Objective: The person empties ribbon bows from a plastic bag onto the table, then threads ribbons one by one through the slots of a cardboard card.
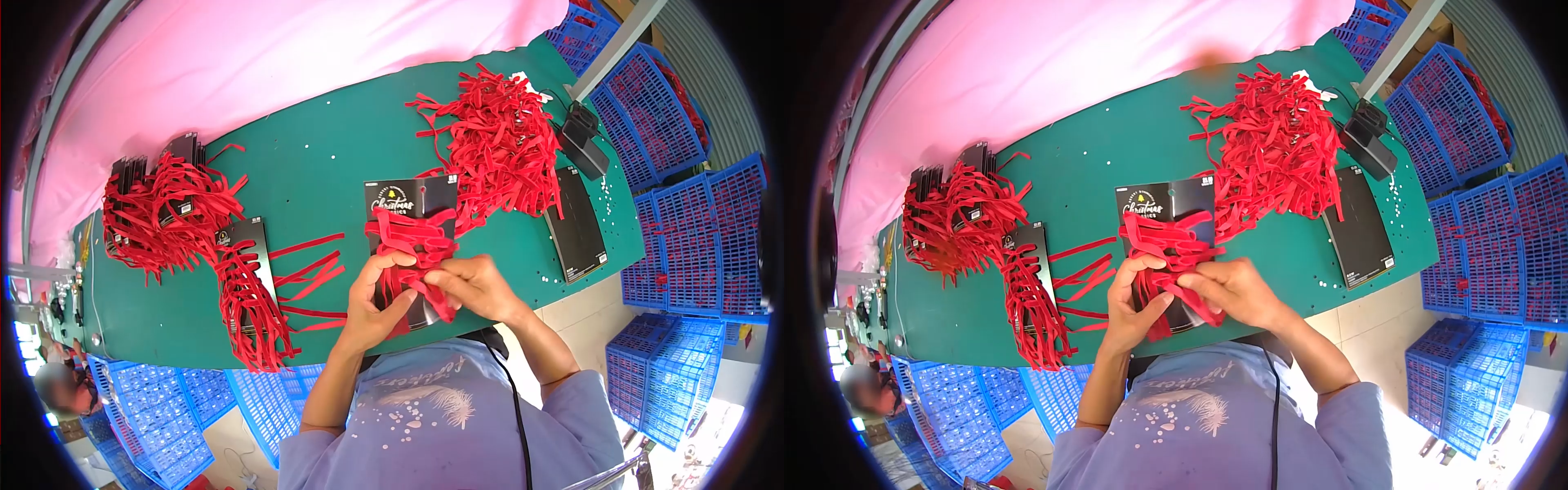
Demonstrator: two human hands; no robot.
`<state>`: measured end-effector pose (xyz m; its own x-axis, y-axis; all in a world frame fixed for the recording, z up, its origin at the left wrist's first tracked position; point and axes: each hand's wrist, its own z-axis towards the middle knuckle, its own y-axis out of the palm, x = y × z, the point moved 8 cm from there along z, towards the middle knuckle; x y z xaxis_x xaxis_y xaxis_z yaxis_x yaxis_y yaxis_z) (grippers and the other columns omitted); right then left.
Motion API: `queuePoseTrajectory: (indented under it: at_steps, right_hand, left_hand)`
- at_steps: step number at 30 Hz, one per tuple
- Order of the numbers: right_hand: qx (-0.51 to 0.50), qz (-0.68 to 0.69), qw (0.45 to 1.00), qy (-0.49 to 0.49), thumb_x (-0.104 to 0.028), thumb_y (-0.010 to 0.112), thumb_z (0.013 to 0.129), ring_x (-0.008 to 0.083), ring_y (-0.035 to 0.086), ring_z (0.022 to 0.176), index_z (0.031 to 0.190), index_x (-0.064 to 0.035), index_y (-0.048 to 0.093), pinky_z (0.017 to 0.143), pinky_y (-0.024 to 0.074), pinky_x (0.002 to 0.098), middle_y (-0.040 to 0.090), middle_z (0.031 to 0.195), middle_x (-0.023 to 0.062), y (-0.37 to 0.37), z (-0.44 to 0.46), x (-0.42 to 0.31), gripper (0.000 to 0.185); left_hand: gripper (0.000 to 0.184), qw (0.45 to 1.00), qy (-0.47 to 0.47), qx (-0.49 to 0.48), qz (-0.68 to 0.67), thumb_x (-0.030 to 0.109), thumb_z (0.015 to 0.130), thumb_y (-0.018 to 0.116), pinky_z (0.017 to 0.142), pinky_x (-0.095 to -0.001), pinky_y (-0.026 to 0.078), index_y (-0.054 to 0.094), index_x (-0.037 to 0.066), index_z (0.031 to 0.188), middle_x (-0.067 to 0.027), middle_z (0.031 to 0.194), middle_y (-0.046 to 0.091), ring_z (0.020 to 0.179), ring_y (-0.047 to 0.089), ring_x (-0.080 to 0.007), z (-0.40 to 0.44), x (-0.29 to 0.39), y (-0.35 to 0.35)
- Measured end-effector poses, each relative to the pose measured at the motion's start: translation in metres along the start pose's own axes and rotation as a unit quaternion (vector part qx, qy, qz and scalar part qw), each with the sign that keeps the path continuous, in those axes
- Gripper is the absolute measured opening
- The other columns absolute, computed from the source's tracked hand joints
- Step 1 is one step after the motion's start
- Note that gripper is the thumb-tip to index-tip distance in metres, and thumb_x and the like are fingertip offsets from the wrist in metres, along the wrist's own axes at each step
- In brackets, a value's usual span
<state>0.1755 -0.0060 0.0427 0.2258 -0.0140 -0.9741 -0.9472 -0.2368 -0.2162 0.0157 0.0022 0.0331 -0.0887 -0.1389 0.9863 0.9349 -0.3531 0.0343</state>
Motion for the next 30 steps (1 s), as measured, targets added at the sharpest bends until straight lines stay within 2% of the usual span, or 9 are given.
queuePoseTrajectory:
  at_steps: [3,6,10,15,17,18,20,24,30]
  right_hand:
    - [0.173,-0.039,0.983,-0.050,-0.018,0.076,0.088,0.0076,0.051,0.051,0.086,-0.0017,0.065,0.046,0.0404,0.0286,0.058,0.063,0.0024,-0.027,-0.011,-0.015,0.019]
    - [0.223,-0.250,0.916,-0.220,-0.015,0.079,0.082,0.0127,0.056,0.054,0.089,-0.0030,0.066,0.047,0.0428,0.0289,0.061,0.069,0.0046,-0.013,-0.010,-0.059,0.019]
    - [0.261,-0.266,0.891,-0.260,-0.009,0.079,0.078,0.0203,0.058,0.057,0.094,-0.0037,0.068,0.049,0.0459,0.0319,0.059,0.071,0.0065,-0.017,-0.011,-0.049,0.020]
    - [0.339,-0.207,0.910,-0.121,0.001,0.071,0.080,0.0137,0.054,0.057,0.098,-0.0031,0.067,0.051,0.0431,0.0260,0.057,0.070,0.0051,-0.079,-0.030,-0.024,0.019]
    - [0.374,-0.184,0.909,-0.017,0.000,0.070,0.082,0.0152,0.056,0.058,0.100,-0.0024,0.065,0.052,0.0439,0.0269,0.059,0.072,0.0062,-0.113,-0.033,0.010,0.018]
    - [0.351,-0.346,0.869,0.029,0.001,0.068,0.083,0.0212,0.060,0.060,0.100,-0.0018,0.065,0.053,0.0473,0.0325,0.061,0.075,0.0093,-0.121,-0.037,0.002,0.017]
    - [0.418,-0.441,0.793,-0.050,0.000,0.068,0.082,0.0273,0.064,0.067,0.100,-0.0018,0.066,0.059,0.0515,0.0379,0.065,0.080,0.0124,-0.121,-0.048,-0.015,0.018]
    - [0.292,-0.309,0.874,-0.236,-0.005,0.077,0.077,0.0284,0.067,0.075,0.092,-0.0025,0.068,0.066,0.0548,0.0373,0.068,0.086,0.0118,-0.046,-0.045,-0.057,0.018]
    - [0.248,-0.296,0.898,-0.210,-0.007,0.077,0.076,0.0279,0.066,0.076,0.094,-0.0017,0.066,0.062,0.0527,0.0375,0.066,0.085,0.0112,-0.018,-0.034,-0.033,0.022]
  left_hand:
    - [0.054,0.998,0.010,0.045,0.043,-0.012,0.078,0.064,0.097,-0.0304,0.045,0.049,0.003,0.127,-0.0086,0.124,0.051,0.115,0.053,-0.0152,0.005,0.004,-0.002]
    - [0.062,1.000,-0.010,0.023,-0.004,-0.013,0.077,0.062,0.103,-0.0323,0.042,0.042,0.005,0.133,-0.0098,0.130,0.046,0.118,0.052,-0.0169,0.000,0.001,0.013]
    - [0.085,0.996,0.024,0.047,0.067,-0.014,0.074,0.062,0.107,-0.0361,0.041,0.027,0.005,0.148,-0.0123,0.142,0.038,0.126,0.050,-0.0212,0.011,0.006,0.012]
    - [0.097,0.993,-0.044,0.052,-0.096,-0.009,0.070,0.064,0.109,-0.0378,0.039,0.021,0.010,0.154,-0.0106,0.150,0.035,0.129,0.049,-0.0236,0.017,-0.010,0.002]
    - [0.096,0.994,-0.030,0.072,-0.072,-0.008,0.069,0.064,0.108,-0.0378,0.040,0.023,0.011,0.154,-0.0095,0.149,0.037,0.128,0.051,-0.0232,0.019,-0.006,0.002]
    - [0.095,0.995,-0.023,0.081,-0.060,-0.008,0.069,0.063,0.108,-0.0378,0.041,0.025,0.011,0.154,-0.0090,0.149,0.039,0.127,0.052,-0.0230,0.019,-0.005,0.003]
    - [0.094,0.985,-0.080,0.059,-0.139,-0.008,0.069,0.063,0.108,-0.0384,0.041,0.027,0.011,0.153,-0.0088,0.148,0.040,0.127,0.051,-0.0221,0.020,-0.008,0.008]
    - [0.091,0.972,-0.115,0.069,-0.192,-0.008,0.069,0.060,0.107,-0.0374,0.042,0.029,0.011,0.152,-0.0080,0.142,0.045,0.124,0.053,-0.0205,0.022,-0.020,0.016]
    - [0.064,0.979,-0.122,0.074,-0.146,-0.013,0.074,0.064,0.102,-0.0336,0.044,0.046,0.008,0.131,-0.0077,0.127,0.053,0.119,0.054,-0.0176,0.019,-0.015,0.031]
